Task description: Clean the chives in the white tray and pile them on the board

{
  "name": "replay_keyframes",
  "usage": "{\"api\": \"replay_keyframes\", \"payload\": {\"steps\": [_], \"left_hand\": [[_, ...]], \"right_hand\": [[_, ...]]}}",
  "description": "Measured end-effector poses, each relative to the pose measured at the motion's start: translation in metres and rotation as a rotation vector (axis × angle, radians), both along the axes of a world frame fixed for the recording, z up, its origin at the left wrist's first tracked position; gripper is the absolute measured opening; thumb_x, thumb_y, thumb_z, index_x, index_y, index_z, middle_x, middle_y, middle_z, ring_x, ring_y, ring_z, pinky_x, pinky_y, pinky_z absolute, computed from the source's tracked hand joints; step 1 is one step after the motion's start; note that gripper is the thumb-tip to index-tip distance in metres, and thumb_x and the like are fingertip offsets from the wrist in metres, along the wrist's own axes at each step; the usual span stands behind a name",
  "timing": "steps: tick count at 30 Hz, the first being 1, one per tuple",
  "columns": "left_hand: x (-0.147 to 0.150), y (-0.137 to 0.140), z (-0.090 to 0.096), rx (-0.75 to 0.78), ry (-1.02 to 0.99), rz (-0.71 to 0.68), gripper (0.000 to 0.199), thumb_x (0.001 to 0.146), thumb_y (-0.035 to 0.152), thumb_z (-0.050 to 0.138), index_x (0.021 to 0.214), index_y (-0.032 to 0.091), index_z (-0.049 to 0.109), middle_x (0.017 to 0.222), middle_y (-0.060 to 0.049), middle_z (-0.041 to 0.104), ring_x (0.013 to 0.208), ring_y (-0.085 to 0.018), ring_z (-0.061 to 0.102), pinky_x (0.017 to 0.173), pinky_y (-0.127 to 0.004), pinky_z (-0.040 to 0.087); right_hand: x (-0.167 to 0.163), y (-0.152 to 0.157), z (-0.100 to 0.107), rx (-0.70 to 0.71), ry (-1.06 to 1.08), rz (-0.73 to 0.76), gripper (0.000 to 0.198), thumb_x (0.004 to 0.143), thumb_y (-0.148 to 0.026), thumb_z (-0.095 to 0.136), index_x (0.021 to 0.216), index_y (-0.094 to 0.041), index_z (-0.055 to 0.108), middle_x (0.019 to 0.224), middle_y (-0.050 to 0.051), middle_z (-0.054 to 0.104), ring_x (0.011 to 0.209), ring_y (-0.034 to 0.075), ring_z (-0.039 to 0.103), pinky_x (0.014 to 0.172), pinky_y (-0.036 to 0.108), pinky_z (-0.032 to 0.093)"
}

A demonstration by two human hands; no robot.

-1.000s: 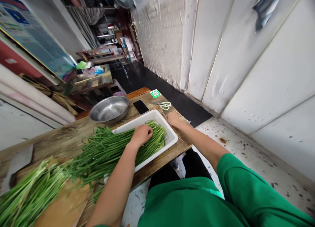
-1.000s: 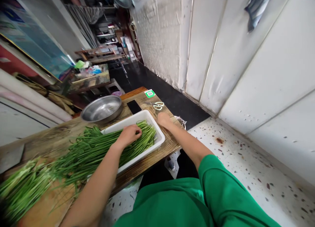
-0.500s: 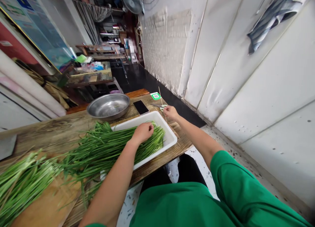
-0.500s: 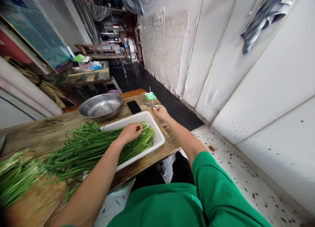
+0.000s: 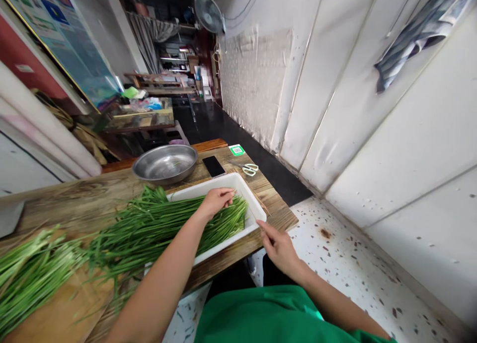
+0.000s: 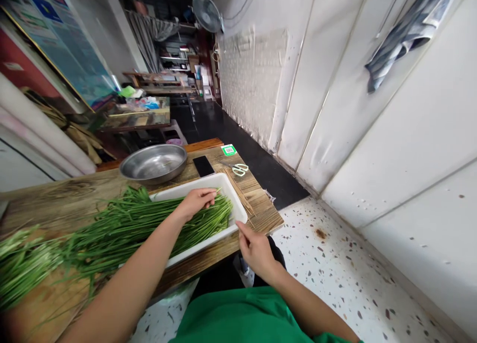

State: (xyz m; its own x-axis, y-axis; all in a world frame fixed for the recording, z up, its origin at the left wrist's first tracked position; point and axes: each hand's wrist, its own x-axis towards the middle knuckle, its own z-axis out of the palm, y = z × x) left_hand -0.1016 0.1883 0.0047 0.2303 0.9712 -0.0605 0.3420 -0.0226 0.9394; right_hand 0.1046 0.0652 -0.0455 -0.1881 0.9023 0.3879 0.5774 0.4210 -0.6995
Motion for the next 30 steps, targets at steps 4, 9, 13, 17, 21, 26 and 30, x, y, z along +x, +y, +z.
{"api": "replay_keyframes", "payload": {"steps": [4,9,13,17,21,26,30], "left_hand": [[0.0,0.002,0.0,-0.123,-0.161,0.011,0.037,0.064,0.039,0.06,0.088,0.011,0.064,0.083,-0.007,0.062,0.052,-0.007,0.046,0.048,-0.021,0.034],[-0.001,0.001,0.001,-0.284,-0.253,-0.036,0.036,0.062,0.038,0.064,0.085,0.01,0.064,0.085,-0.008,0.062,0.05,-0.005,0.043,0.047,-0.02,0.032],[0.0,-0.001,0.004,-0.313,-0.268,-0.067,0.032,0.064,0.038,0.063,0.079,0.01,0.064,0.081,-0.008,0.062,0.049,-0.004,0.041,0.046,-0.02,0.031],[0.002,-0.003,0.008,-0.325,-0.303,-0.104,0.028,0.065,0.037,0.063,0.072,0.01,0.063,0.081,-0.007,0.06,0.051,-0.004,0.041,0.048,-0.019,0.032],[0.004,-0.005,0.012,-0.272,-0.315,-0.096,0.028,0.067,0.037,0.06,0.073,0.01,0.062,0.078,-0.006,0.059,0.053,-0.006,0.042,0.049,-0.019,0.033],[0.007,-0.008,0.014,-0.244,-0.295,-0.119,0.03,0.067,0.039,0.059,0.074,0.009,0.062,0.076,-0.007,0.059,0.053,-0.006,0.041,0.049,-0.02,0.032],[0.006,-0.007,0.012,-0.222,-0.328,-0.095,0.034,0.066,0.039,0.061,0.08,0.009,0.062,0.074,-0.006,0.058,0.051,-0.006,0.039,0.049,-0.02,0.031]], "right_hand": [[0.0,-0.004,-0.009,-0.015,-0.057,-0.028,0.038,0.084,-0.023,0.037,0.12,-0.02,0.048,0.077,0.004,0.067,0.053,0.013,0.058,0.056,0.022,0.045],[-0.001,0.002,-0.009,0.006,0.007,0.033,0.038,0.083,-0.022,0.037,0.119,-0.022,0.048,0.088,0.004,0.066,0.061,0.013,0.06,0.061,0.023,0.047],[-0.003,0.004,-0.011,0.005,0.037,0.026,0.037,0.083,-0.021,0.037,0.117,-0.021,0.05,0.081,0.004,0.066,0.057,0.013,0.058,0.059,0.023,0.046],[-0.002,0.003,-0.01,-0.011,-0.013,0.01,0.038,0.082,-0.022,0.036,0.117,-0.02,0.05,0.064,0.002,0.063,0.046,0.012,0.053,0.051,0.022,0.044],[-0.001,0.004,0.002,-0.005,-0.12,-0.007,0.038,0.082,-0.021,0.037,0.118,-0.019,0.05,0.055,0.0,0.06,0.042,0.011,0.051,0.049,0.021,0.041],[-0.012,0.021,0.031,0.001,-0.235,-0.029,0.039,0.083,-0.029,0.041,0.12,-0.02,0.047,0.061,-0.001,0.063,0.05,0.011,0.056,0.054,0.019,0.042],[-0.026,0.041,0.041,0.05,-0.272,-0.082,0.036,0.084,-0.026,0.037,0.118,-0.024,0.049,0.086,0.002,0.067,0.065,0.012,0.061,0.064,0.019,0.043]]}}
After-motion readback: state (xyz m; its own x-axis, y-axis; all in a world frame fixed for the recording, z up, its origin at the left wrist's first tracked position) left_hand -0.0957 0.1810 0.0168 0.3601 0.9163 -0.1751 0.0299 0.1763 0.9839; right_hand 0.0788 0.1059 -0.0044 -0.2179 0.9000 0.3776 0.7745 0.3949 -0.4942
